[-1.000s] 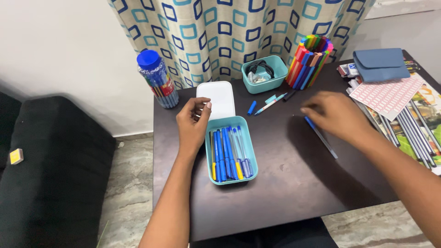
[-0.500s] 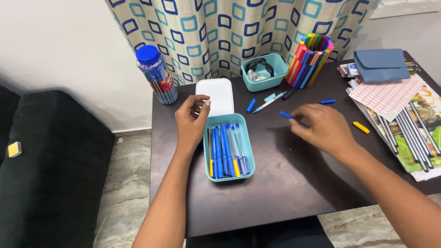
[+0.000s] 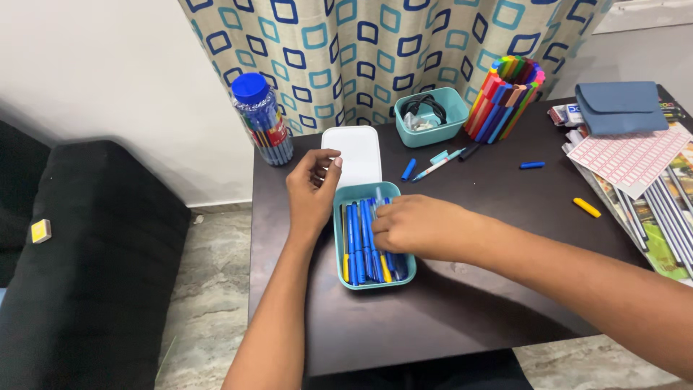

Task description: The person organizes stationery items on a desk. They place pens into a light blue pencil case, close it, and then move the case and other items like a blue pouch, a small container, and a stack of books into a desk drawer.

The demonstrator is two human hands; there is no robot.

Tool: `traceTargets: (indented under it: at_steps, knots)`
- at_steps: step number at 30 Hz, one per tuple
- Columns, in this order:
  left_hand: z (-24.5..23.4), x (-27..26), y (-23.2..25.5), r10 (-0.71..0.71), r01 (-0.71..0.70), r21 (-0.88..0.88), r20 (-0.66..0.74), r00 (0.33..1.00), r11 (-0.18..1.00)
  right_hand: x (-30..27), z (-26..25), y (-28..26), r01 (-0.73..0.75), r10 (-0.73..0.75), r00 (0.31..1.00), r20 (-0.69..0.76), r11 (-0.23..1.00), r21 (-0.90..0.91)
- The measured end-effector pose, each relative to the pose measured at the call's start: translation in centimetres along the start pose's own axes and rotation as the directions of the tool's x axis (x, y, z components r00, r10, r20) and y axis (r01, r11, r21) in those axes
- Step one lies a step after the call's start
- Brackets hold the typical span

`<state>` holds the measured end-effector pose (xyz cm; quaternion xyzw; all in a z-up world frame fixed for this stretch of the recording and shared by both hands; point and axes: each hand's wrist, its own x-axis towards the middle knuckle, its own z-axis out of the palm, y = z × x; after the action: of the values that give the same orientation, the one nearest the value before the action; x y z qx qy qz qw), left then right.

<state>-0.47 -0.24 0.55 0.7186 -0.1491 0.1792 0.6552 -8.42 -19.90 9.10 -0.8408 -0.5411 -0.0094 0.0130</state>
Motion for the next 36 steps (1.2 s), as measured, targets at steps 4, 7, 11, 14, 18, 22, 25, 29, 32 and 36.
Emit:
traceTargets:
  at_steps: [4,7,11,14,18,22,25,29,32,36]
  knots:
    - [0.0,0.1,0.1,0.001,-0.001,-0.016,0.003,1.0,1.0,0.1,0.0,-0.2,-0.019,0.019,1.0,-0.007,0.998,0.065]
    - [0.1,0.1,0.0,0.0,0.001,-0.025,0.009,1.0,1.0,-0.8,-0.2,-0.1,-0.025,0.047,0.989,-0.141,0.988,0.154]
    - [0.1,0.1,-0.2,-0.001,0.001,-0.017,0.007,1.0,1.0,-4.4,-0.2,1.9,-0.213,0.212,0.927,-0.309,0.977,0.032]
    - [0.1,0.1,-0.2,-0.014,0.014,-0.022,0.023,1.0,1.0,-9.1,0.6,4.9,-0.63,0.625,0.753,-0.206,0.775,0.05]
    - [0.3,0.0,-0.3,-0.027,0.028,-0.018,0.042,0.999,0.999,-16.2,2.2,9.5,-0.84,0.834,0.529,-0.158,0.541,0.043]
    - [0.5,-0.1,-0.4,0.0,0.001,-0.027,0.048,0.999,1.0,-19.9,4.8,11.4,-0.866,0.846,0.479,-0.234,0.499,0.03]
    - [0.5,0.0,-0.5,-0.004,0.005,-0.022,0.052,0.999,1.0,-20.1,5.3,11.7,-0.887,0.869,0.439,-0.227,0.46,0.046]
    - [0.2,-0.1,-0.5,-0.011,0.012,-0.021,0.057,0.998,1.0,-18.4,4.7,11.0,-0.868,0.844,0.465,-0.268,0.494,0.049]
    - [0.3,-0.1,-0.5,-0.014,0.015,-0.023,0.042,0.999,1.0,-18.5,3.2,10.7,-0.879,0.891,0.36,-0.275,0.423,0.22]
    - [0.1,0.1,-0.5,-0.008,0.009,-0.036,0.036,0.999,0.999,-20.6,1.2,11.2,-0.95,0.953,0.285,-0.105,0.295,0.105]
